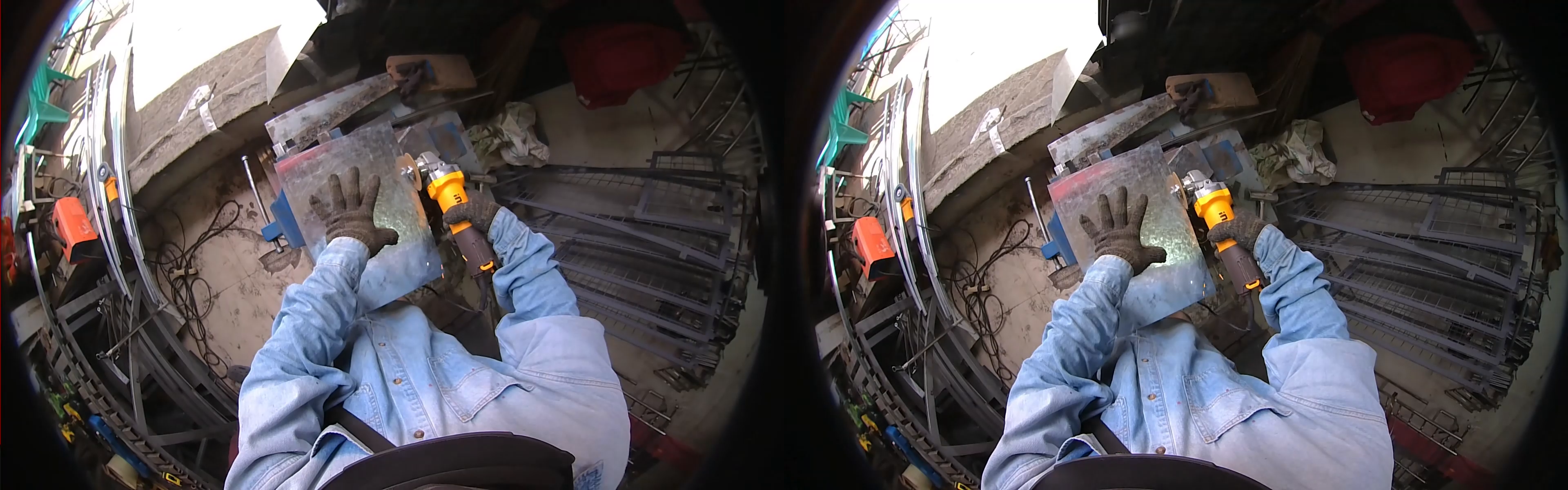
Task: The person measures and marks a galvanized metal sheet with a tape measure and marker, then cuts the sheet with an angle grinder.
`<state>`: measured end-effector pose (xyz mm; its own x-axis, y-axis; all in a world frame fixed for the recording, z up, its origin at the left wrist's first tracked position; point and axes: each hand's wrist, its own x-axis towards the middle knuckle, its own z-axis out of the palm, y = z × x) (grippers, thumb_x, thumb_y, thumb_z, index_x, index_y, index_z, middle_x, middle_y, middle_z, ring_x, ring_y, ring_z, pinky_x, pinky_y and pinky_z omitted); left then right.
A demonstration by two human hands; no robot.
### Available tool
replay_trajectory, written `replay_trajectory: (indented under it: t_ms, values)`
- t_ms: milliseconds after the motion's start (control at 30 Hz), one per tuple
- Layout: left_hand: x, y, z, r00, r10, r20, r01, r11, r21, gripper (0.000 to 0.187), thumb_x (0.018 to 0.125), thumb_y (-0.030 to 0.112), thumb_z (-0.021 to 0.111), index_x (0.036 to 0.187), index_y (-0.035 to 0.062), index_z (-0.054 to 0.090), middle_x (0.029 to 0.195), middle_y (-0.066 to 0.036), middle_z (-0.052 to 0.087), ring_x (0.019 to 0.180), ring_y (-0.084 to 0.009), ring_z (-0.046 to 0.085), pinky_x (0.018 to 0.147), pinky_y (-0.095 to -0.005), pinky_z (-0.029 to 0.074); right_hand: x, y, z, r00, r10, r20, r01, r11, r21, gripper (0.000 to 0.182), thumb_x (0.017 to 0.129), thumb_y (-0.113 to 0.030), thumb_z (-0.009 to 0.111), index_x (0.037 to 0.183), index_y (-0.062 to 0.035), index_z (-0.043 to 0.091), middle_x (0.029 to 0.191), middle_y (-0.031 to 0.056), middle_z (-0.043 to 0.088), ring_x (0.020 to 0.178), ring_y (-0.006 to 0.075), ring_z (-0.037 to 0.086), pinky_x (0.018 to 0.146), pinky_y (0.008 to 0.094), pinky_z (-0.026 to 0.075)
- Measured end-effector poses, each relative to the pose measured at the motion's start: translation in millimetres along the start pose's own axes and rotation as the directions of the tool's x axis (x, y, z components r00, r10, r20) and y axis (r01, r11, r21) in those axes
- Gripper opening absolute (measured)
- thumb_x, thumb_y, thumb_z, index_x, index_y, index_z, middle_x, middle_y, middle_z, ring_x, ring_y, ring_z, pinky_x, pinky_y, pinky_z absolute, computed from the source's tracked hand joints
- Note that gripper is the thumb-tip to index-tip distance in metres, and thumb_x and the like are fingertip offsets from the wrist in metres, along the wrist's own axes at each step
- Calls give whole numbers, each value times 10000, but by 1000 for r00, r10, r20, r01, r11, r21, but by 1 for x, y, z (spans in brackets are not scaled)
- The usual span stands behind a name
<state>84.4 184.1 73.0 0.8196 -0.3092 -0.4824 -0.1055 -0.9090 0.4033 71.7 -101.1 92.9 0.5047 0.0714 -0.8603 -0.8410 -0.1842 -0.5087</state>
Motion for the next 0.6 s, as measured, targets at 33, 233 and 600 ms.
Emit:
replay_trajectory:
  t_ms: [33,233,600]
  values:
    - [0,0,0,1000,-1,-1,1,1000,0,1205,568,651,790,1564,362,177,1660,-67,-6,1503,-403,-102,1081,-750,-84,3,1,-1,1000,-28,8,28,1000,-13,396,675,-131,871,954,2,624,776,135,682,623,285,685,599,421,601]
    - [1,0,-1,1000,2,13,-2,1000,-3,1199,571,647,790,1564,358,183,1661,-67,-5,1502,-403,-104,1079,-750,-86,8,-6,-2,999,-51,13,52,998,-36,379,686,-147,861,953,-4,632,764,129,682,621,275,681,596,411,595]
    - [2,-1,3,1000,11,-3,-11,1000,-24,1208,553,654,798,1560,351,205,1660,-75,4,1501,-412,-96,1074,-757,-78,14,-19,-3,1000,-13,-17,11,996,-88,368,706,-195,853,955,-10,653,779,120,693,617,248,679,597,389,586]
